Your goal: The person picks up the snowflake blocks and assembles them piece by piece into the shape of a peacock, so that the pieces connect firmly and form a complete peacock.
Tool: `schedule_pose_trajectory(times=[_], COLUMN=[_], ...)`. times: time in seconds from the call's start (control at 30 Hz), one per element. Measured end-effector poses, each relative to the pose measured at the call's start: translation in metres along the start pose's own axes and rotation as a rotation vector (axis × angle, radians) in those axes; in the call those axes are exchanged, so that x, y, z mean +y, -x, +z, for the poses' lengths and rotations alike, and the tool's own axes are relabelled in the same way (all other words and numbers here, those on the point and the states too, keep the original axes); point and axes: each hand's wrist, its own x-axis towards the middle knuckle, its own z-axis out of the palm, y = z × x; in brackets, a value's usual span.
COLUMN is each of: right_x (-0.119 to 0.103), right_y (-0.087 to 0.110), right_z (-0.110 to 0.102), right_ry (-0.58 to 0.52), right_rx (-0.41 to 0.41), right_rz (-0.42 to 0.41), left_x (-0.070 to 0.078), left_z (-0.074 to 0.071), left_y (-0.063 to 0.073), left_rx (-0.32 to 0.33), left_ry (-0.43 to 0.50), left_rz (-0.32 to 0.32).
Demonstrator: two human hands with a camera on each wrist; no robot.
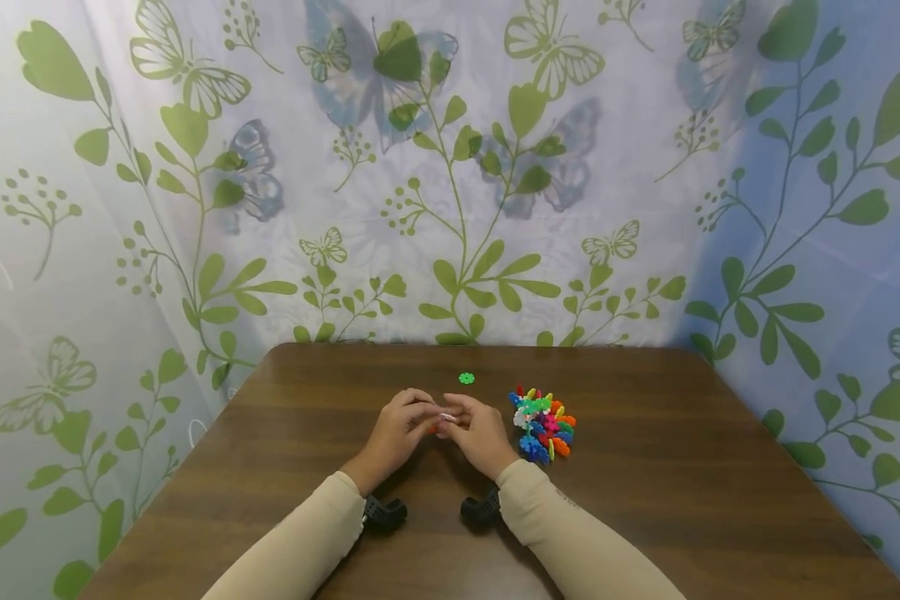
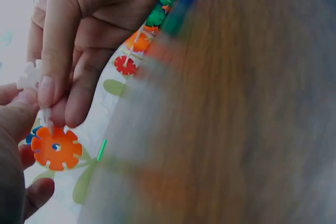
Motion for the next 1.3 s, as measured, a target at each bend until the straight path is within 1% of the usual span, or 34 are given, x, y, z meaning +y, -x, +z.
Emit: schedule_pose_trajectory(times=[0.1, 0.2, 0.3, 0.37, 0.43, 0.5, 0.6, 0.77, 0.9, 0.93, 1.03, 1.13, 1.2, 1.3], right_x=[-0.002, -0.001, 0.006, 0.011, 0.016, 0.021, 0.029, 0.037, 0.036, 0.033, 0.027, 0.026, 0.028, 0.027], right_y=[-0.006, -0.013, -0.021, -0.026, -0.032, -0.039, -0.049, -0.065, -0.071, -0.071, -0.066, -0.058, -0.054, -0.047], right_z=[-0.006, -0.01, -0.01, -0.009, -0.007, -0.006, -0.006, -0.011, -0.018, -0.019, -0.017, -0.012, -0.011, -0.011], right_ry=[0.091, 0.175, 0.25, 0.322, 0.389, 0.441, 0.512, 0.594, 0.577, 0.569, 0.555, 0.541, 0.513, 0.448], right_rx=[-0.046, -0.037, 0.005, 0.03, 0.043, 0.051, 0.035, -0.032, -0.063, -0.057, -0.011, 0.065, 0.096, 0.08], right_rz=[0.003, 0.034, 0.109, 0.16, 0.212, 0.251, 0.308, 0.374, 0.398, 0.4, 0.38, 0.36, 0.349, 0.328], left_x=[-0.001, -0.002, -0.002, -0.002, -0.003, -0.004, -0.005, -0.005, -0.005, -0.005, -0.007, -0.008, -0.009, -0.009], left_z=[-0.001, -0.001, -0.001, 0.0, 0.001, 0.003, 0.004, 0.004, 0.002, 0.002, 0.001, 0.001, 0.001, 0.002], left_y=[0.0, 0.0, 0.001, 0.003, 0.004, 0.004, 0.005, 0.005, 0.002, 0.001, 0.0, 0.001, 0.002, 0.003], left_rx=[0.028, 0.075, 0.13, 0.15, 0.157, 0.156, 0.152, 0.146, 0.138, 0.137, 0.134, 0.135, 0.136, 0.135], left_ry=[0.015, 0.04, 0.075, 0.092, 0.104, 0.107, 0.111, 0.116, 0.123, 0.125, 0.123, 0.119, 0.117, 0.107], left_rz=[-0.039, -0.092, -0.151, -0.186, -0.208, -0.217, -0.225, -0.211, -0.189, -0.19, -0.196, -0.198, -0.195, -0.199])
